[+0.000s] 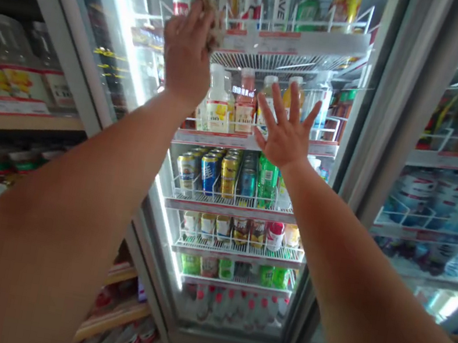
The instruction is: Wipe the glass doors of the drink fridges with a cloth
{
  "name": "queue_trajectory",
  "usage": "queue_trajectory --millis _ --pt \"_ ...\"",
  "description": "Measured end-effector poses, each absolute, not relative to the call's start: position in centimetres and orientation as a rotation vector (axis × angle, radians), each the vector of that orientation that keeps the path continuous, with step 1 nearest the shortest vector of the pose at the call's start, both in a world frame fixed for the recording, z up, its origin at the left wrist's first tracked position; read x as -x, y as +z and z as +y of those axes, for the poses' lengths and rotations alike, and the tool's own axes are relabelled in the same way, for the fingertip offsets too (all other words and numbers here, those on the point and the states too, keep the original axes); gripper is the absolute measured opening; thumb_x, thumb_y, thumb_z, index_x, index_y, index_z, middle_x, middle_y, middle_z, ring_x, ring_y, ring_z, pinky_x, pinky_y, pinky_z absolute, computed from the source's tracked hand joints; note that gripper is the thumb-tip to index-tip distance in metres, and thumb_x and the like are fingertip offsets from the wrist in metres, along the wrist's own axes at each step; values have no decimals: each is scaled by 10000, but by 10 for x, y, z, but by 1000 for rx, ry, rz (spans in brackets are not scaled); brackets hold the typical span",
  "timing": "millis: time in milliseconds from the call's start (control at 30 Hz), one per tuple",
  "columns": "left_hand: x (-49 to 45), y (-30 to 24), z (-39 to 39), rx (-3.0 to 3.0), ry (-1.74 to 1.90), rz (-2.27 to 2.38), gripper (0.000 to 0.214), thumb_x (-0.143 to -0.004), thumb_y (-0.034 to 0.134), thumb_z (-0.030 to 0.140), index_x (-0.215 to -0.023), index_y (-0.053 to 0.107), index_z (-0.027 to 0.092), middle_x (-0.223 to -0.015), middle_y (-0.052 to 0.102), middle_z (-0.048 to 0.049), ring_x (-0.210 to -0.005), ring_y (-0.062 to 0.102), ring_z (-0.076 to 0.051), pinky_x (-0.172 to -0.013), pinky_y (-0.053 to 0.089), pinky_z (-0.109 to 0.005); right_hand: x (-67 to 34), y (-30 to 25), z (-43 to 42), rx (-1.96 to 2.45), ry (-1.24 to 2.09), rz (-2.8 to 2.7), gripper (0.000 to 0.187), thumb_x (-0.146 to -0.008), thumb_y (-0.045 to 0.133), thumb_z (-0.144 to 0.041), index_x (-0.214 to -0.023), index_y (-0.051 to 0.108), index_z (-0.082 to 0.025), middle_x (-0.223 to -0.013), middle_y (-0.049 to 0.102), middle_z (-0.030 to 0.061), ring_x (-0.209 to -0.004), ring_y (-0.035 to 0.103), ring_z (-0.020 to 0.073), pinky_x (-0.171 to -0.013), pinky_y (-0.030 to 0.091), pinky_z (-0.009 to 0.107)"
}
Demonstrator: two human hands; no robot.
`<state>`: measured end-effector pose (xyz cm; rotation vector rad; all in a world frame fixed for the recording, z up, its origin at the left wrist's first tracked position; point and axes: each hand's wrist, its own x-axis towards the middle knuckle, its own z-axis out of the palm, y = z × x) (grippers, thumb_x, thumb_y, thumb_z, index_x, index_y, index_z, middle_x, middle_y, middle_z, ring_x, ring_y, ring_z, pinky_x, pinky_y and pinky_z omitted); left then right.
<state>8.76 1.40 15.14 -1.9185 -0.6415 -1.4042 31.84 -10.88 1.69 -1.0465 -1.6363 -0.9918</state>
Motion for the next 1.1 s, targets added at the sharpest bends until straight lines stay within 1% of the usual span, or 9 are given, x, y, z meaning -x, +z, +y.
queue_trajectory --millis 200,367,433,567,633,800,967,1033,1100 --pt "-102 127 -23 2059 -1065 -439 459 -1080 311 344 -1494 508 316 -1627 358 168 -1426 298 -205 -1252 246 -467 -316 16 -115 1231 -1161 -1639 697 -1010 451 -496 -1651 247 -313 -1725 151 18 -1593 15 396 -1162 -138 801" --pt "-92 158 -33 1836 -1422 -698 490 -1067 406 304 -1545 463 214 -1646 354 73 -1366 367 -268 -1215 286 -529 -318 14 -113 1263 -1245 -1627 691 -1033 366 -522 -1664 191 -300 -1733 109 26 -1595 3 393 -1168 -126 792" --pt "-102 157 -34 1810 -1482 -744 501 -1047 419 283 -1544 468 248 -1637 363 93 -1369 362 -268 -1225 281 -523 -318 13 -111 1247 -1246 -1626 682 -1036 343 -529 -1661 198 -298 -1733 115 31 -1595 5 389 -1164 -138 785" --pt "-125 143 -41 2086 -1108 -471 484 -1041 339 298 -1485 528 329 -1597 403 172 -1406 318 -229 -1265 226 -467 -319 13 -108 1226 -1228 -1617 673 -1035 329 -537 -1654 224 -294 -1730 138 38 -1598 -20 375 -1158 -165 771" --pt "-125 148 -43 2178 -951 -385 447 -1070 328 325 -1454 555 314 -1578 428 178 -1394 320 -211 -1264 216 -455 -318 13 -107 1227 -1237 -1610 671 -1035 334 -535 -1652 236 -290 -1729 146 42 -1598 -23 377 -1156 -156 780" --pt "-116 163 -38 1988 -1375 -483 473 -1068 344 242 -1498 521 156 -1617 406 36 -1345 322 -268 -1223 239 -536 -316 13 -112 1296 -1302 -1596 670 -1051 357 -530 -1662 214 -297 -1736 125 38 -1594 35 402 -1182 -62 807" --pt "-132 145 -42 2185 -1005 -247 436 -1065 303 350 -1385 596 394 -1522 488 211 -1412 355 -168 -1259 267 -412 -314 15 -113 1308 -1278 -1597 656 -1042 371 -523 -1651 249 -313 -1733 153 40 -1588 53 423 -1172 -71 811" --pt "-132 148 -41 2221 -895 -187 436 -1068 297 365 -1390 591 380 -1533 478 206 -1427 348 -147 -1271 260 -397 -315 15 -111 1293 -1261 -1603 666 -1035 370 -528 -1652 238 -317 -1733 153 37 -1588 43 426 -1165 -93 807" --pt "-129 157 -37 2154 -1063 -276 448 -1057 335 341 -1434 574 305 -1566 460 149 -1424 346 -174 -1271 259 -444 -316 15 -111 1283 -1264 -1606 677 -1037 356 -525 -1661 208 -308 -1736 136 37 -1589 23 421 -1163 -97 807"
